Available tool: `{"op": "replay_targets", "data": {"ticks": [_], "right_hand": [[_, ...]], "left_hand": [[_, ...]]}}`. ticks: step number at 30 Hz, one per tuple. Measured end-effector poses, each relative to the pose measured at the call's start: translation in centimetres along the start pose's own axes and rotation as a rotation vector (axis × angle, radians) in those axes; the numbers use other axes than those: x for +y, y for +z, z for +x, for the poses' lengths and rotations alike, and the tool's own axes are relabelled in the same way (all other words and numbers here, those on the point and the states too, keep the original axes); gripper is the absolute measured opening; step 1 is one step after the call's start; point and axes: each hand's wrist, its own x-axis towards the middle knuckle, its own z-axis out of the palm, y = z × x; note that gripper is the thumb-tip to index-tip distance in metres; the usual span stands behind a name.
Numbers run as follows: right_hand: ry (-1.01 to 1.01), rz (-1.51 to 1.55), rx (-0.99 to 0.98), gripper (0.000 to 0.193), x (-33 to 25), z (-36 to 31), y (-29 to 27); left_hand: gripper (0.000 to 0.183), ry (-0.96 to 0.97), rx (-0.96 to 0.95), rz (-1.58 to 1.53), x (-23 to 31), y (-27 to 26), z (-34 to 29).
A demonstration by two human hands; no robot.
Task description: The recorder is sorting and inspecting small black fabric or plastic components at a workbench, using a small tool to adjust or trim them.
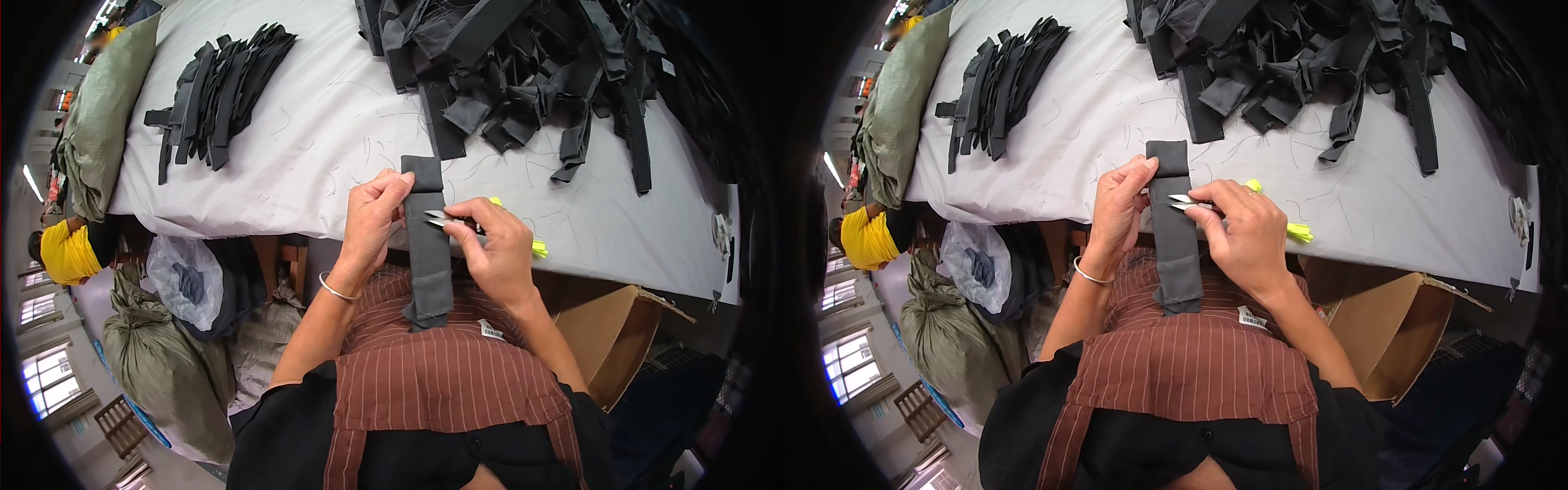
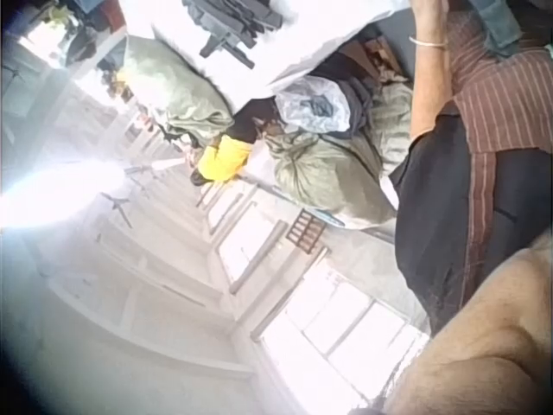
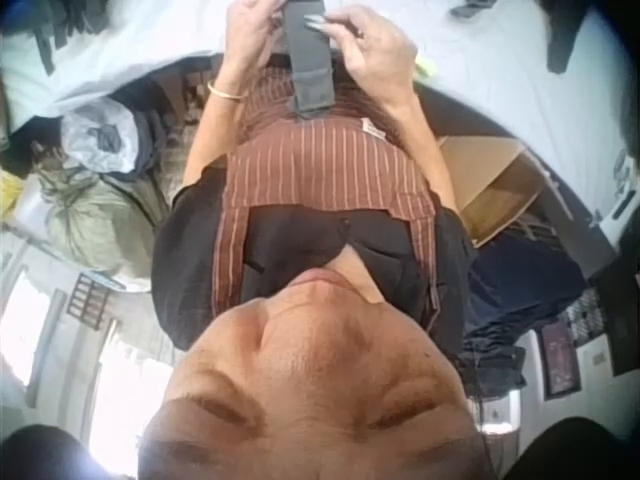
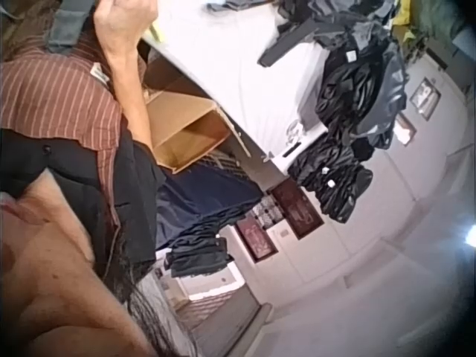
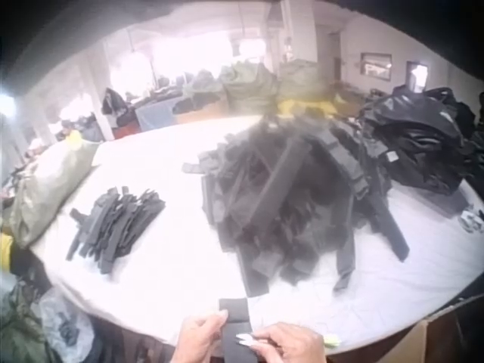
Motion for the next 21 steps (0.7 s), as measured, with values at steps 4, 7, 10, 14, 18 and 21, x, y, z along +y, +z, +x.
{"op": "replay_targets", "data": {"ticks": [4,7,10,14,18,21], "right_hand": [[-0.046,-0.097,-0.090,0.012,-0.57,0.34,-0.12],[-0.060,-0.075,-0.105,0.013,-0.23,0.57,-0.09],[-0.016,-0.005,-0.129,0.013,-0.07,0.55,-0.02],[-0.035,0.020,-0.096,0.013,-0.09,0.63,0.51],[-0.104,0.018,-0.072,0.013,-0.09,0.75,0.87],[-0.193,-0.075,-0.054,0.014,0.05,0.93,0.79]], "left_hand": [[0.028,0.066,0.021,0.093,0.26,0.34,0.10],[0.030,0.103,0.018,0.141,0.30,0.12,0.23],[0.032,0.100,0.011,0.144,0.23,-0.11,0.26],[0.033,0.104,0.009,0.148,0.13,0.08,0.28],[0.034,0.088,0.008,0.179,0.48,0.16,0.18],[0.035,0.065,0.004,0.174,0.71,0.28,0.12]]}}
